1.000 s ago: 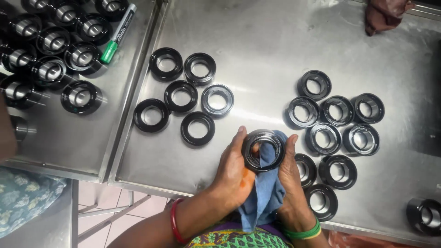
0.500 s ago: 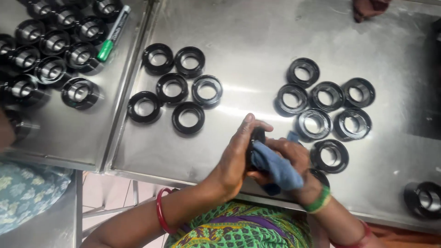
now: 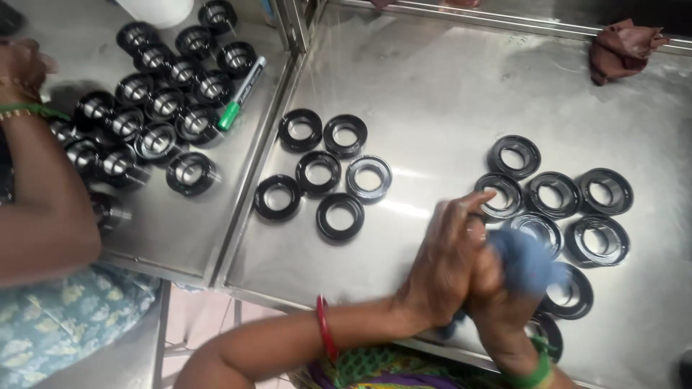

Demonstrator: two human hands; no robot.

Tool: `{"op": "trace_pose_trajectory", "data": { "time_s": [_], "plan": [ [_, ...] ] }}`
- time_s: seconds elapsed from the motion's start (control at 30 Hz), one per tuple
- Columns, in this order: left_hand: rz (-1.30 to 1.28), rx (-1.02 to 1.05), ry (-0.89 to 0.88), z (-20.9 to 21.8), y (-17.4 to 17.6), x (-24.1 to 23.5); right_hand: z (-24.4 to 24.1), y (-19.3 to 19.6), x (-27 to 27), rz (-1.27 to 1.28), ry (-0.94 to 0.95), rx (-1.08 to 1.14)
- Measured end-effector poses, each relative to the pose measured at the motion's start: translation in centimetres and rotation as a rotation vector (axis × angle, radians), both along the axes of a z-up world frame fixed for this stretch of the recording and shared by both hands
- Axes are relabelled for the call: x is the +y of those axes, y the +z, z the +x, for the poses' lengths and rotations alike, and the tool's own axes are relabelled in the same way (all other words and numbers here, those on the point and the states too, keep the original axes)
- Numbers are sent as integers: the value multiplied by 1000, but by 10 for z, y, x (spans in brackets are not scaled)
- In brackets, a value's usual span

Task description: Cleaning metal components with a cloth and labeling them with a marker at an assembly station.

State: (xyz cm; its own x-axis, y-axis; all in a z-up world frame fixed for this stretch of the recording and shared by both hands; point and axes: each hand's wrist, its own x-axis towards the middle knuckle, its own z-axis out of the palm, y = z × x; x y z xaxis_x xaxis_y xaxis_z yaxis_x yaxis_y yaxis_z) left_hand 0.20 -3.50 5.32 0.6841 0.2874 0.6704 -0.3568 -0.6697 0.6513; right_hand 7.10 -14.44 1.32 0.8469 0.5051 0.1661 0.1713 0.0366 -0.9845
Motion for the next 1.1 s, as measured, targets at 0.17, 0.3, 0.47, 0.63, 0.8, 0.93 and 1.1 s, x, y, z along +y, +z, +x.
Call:
{"op": "trace_pose_trajectory", "data": {
  "time_s": [0.17,0.3,0.47,0.63,0.8,0.93,1.1],
  "plan": [
    [-317,87,-135,-8,15,15,-4,7,16,-128,11,-765],
    [-327,43,-68,-10,4,31,-16,16,34,-11,56,-106],
    [-547,131,-99,-23,7,61,10,26,31,236,78,272],
    [-556,134,-221,-21,2,55,17,39,38,-34,167,-210],
    [-474,113,-241,-13,7,50,13,10,28,-113,137,-80],
    [-403,170,-237,4,-4,48,28,1,21,-86,122,176],
    [-22,554,-38,56,-23,76,58,8,-16,-44,39,414]
  ]
}}
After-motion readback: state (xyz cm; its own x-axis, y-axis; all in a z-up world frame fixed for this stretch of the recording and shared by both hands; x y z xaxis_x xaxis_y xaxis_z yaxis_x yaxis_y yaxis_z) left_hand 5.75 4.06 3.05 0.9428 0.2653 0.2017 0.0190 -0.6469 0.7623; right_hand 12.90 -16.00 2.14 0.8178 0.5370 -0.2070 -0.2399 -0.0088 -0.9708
